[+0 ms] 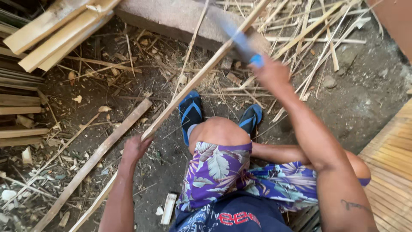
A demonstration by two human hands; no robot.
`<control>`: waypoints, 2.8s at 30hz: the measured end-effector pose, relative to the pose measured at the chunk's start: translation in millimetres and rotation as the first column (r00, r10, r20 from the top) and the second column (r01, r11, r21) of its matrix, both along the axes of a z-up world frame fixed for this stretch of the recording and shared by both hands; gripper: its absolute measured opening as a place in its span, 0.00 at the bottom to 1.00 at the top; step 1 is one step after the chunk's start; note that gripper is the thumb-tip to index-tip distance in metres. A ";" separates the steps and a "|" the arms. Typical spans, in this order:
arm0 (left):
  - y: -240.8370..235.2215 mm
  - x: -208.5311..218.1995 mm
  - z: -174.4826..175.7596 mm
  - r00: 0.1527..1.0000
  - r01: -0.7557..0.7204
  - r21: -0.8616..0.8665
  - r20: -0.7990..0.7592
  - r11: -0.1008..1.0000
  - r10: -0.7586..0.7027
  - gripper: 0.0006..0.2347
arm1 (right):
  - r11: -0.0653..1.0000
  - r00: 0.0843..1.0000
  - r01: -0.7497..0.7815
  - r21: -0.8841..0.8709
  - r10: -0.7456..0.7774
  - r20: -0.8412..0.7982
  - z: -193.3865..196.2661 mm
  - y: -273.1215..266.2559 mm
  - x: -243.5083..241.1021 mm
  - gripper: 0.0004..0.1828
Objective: The person sits on the ground and uses a machete to shave thin strips off a long piece of wood. They hold the wood with their left hand and repeatedly strike it with the machete in their right hand, creating wood shavings that fall to the ground.
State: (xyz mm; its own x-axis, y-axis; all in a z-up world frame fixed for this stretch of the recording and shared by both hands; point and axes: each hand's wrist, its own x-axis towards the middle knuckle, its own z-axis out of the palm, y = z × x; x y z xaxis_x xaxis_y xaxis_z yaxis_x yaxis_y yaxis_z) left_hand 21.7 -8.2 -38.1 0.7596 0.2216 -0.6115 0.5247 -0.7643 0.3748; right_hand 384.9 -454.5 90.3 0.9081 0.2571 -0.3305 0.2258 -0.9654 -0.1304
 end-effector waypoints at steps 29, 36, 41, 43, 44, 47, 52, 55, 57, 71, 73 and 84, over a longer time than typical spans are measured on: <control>-102.5 104.9 23.9 0.986 0.116 -0.022 0.126 0.993 -0.113 0.24 | 0.995 0.996 -0.053 0.086 0.047 0.081 -32.8 19.0 -26.6 0.31; -106.3 128.3 57.4 0.988 0.109 -0.034 0.116 0.993 -0.105 0.16 | 0.924 0.922 -0.383 0.005 0.383 -0.058 -38.3 37.1 -74.8 0.30; -98.2 121.0 66.6 0.988 0.120 0.017 0.096 0.993 -0.122 0.18 | 0.934 0.934 -0.351 0.064 0.354 -0.053 -22.1 39.6 -68.9 0.37; -85.7 110.1 68.6 0.992 0.101 0.002 0.079 0.995 -0.101 0.21 | 0.894 0.888 -0.446 0.030 0.447 -0.105 -15.9 29.8 -52.9 0.30; -75.4 98.2 70.8 0.998 0.061 -0.019 0.010 0.998 -0.060 0.22 | 0.962 0.961 -0.273 -0.010 0.272 -0.046 -8.9 16.3 -23.2 0.31; -57.0 56.9 71.0 0.997 0.072 0.026 0.039 0.997 -0.073 0.26 | 0.961 0.957 0.274 0.030 -0.270 -0.104 18.4 -8.6 13.0 0.29; -46.9 33.9 49.7 0.996 0.083 0.055 0.015 0.995 -0.084 0.26 | 0.954 0.950 -0.246 -0.170 0.202 -0.236 11.0 15.2 -26.7 0.31; -19.0 -14.0 46.9 0.998 0.059 0.083 -0.025 0.995 -0.057 0.27 | 0.974 0.988 -0.135 -0.184 0.117 -0.103 -6.7 -14.4 8.1 0.33; -3.4 -48.0 49.3 0.999 0.019 0.112 0.030 0.994 -0.023 0.27 | 0.891 0.922 0.384 0.241 -0.383 -0.052 10.3 -62.6 42.5 0.25; -105.8 144.3 54.8 0.999 0.022 -0.324 0.055 0.946 -0.004 0.16 | 0.879 0.882 -0.468 0.093 0.471 -0.016 -18.5 56.2 -88.5 0.30; -105.2 143.1 56.5 0.993 0.024 -0.338 0.120 0.941 0.017 0.16 | 0.891 0.895 -0.443 0.099 0.446 -0.011 -25.4 53.6 -89.6 0.30; -51.8 53.2 42.3 1.000 0.008 -0.241 0.015 0.970 -0.005 0.21 | 0.992 0.991 0.119 0.043 -0.117 -0.063 3.6 17.4 28.1 0.30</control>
